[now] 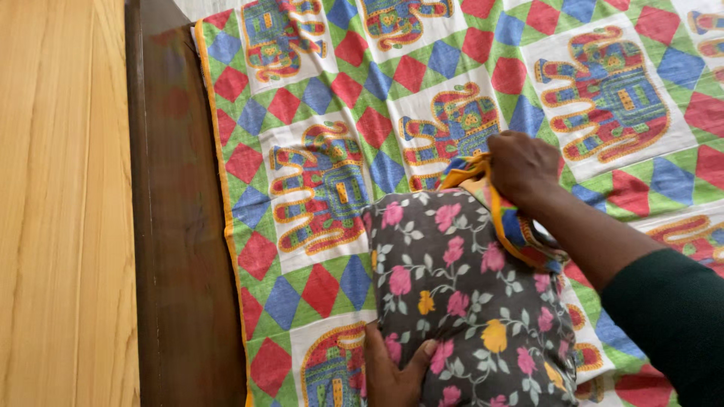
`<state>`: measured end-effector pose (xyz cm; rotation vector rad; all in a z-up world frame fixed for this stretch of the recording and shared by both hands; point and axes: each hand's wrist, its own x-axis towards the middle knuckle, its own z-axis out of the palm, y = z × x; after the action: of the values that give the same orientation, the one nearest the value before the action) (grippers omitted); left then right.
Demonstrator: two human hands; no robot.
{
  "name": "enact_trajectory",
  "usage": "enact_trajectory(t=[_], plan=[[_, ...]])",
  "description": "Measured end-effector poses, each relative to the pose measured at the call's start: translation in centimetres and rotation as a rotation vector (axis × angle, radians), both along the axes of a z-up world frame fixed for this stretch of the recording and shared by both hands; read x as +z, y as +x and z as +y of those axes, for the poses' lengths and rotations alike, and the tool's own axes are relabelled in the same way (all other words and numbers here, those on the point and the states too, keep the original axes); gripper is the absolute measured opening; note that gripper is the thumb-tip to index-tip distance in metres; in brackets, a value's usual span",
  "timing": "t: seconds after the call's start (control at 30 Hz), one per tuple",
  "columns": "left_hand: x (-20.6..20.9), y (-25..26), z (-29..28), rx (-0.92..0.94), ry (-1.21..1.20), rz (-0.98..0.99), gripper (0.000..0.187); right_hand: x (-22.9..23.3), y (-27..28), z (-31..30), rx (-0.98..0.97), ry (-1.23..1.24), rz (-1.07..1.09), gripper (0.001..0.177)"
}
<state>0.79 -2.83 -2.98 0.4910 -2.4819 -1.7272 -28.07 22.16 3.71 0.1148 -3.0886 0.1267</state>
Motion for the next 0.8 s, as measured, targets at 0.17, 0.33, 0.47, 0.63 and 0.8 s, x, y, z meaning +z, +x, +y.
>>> enact_trajectory(t=[0.17, 0.33, 0.47, 0.63, 0.8], plan=[[-3.2, 1.8, -2.2, 0.035, -0.024, -0.114, 0.115, -0.2, -0.3, 4.6, -0.148, 0.032, 0.018, 0.012], [-4.8, 2.6, -3.5, 0.147, 0.035, -0.167, 0.116, 0.7, -1.2, 9.1, -0.249, -0.004, 0.162, 0.017], [-4.4, 2.4, -3.6, 0.162, 0.246, -0.203, 0.107, 0.8, -1.8, 10.6, -0.228, -0.138, 0.258, 0.018], [-5.1, 2.4, -4.0, 0.134, 0.080, -0.120, 0.109, -0.5, -1.5, 9.0, -0.022, -0.534, 0.214, 0.039], [-5.1, 2.0, -4.4, 0.138, 0.166, -0.243, 0.104, -2.0, 5.9, 4.7, 0.128, -0.522, 0.350, 0.031]])
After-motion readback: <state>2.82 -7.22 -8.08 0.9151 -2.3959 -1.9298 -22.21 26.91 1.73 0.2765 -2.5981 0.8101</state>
